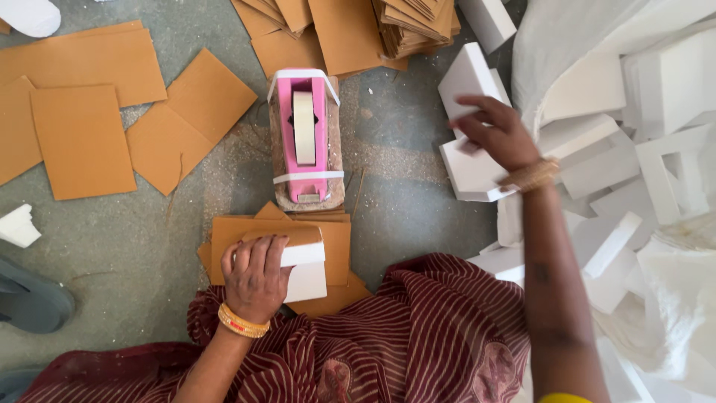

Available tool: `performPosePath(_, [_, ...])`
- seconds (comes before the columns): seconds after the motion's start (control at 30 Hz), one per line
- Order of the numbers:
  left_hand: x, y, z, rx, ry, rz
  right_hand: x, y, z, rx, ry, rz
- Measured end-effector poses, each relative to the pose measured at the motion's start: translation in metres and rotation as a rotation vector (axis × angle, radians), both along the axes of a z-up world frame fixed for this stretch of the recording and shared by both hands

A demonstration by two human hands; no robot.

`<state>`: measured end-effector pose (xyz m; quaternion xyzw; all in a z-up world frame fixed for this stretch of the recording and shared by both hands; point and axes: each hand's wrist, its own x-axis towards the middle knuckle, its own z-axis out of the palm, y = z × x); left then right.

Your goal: The person assembles cardboard packaging by hand and with a tape dispenser, folding cardboard pieces and securing them with tape.

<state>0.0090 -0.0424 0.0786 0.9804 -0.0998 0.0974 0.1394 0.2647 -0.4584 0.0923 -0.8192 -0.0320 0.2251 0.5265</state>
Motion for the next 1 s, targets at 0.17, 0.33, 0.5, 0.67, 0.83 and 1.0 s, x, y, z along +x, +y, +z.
performPosePath(0.17, [-0.002, 0.001, -0.005, 0.014, -0.009, 0.015, 0.113, 0.071, -0.103, 0.197, -0.194, -0.508])
performPosePath(0.33, [-0.007, -0.001, -0.015, 0.008, -0.038, 0.036, 0.206, 0.061, -0.135, -0.137, -0.314, -0.628])
performPosePath(0.5, [-0.012, 0.002, -0.023, -0.010, -0.017, 0.039, 0.230, 0.068, -0.102, -0.598, -0.138, -0.552])
performPosePath(0.67, [-0.018, -0.001, -0.023, -0.016, 0.029, 0.066, 0.240, 0.086, -0.082, -0.991, -0.195, -0.259])
performPosePath(0.83, [-0.017, -0.003, -0.021, -0.032, 0.069, 0.077, 0.256, 0.091, -0.084, -0.898, -0.191, -0.262])
performPosePath(1.0, [-0.017, -0.002, -0.020, -0.042, 0.079, 0.080, 0.260, 0.082, -0.087, -0.653, -0.113, -0.243])
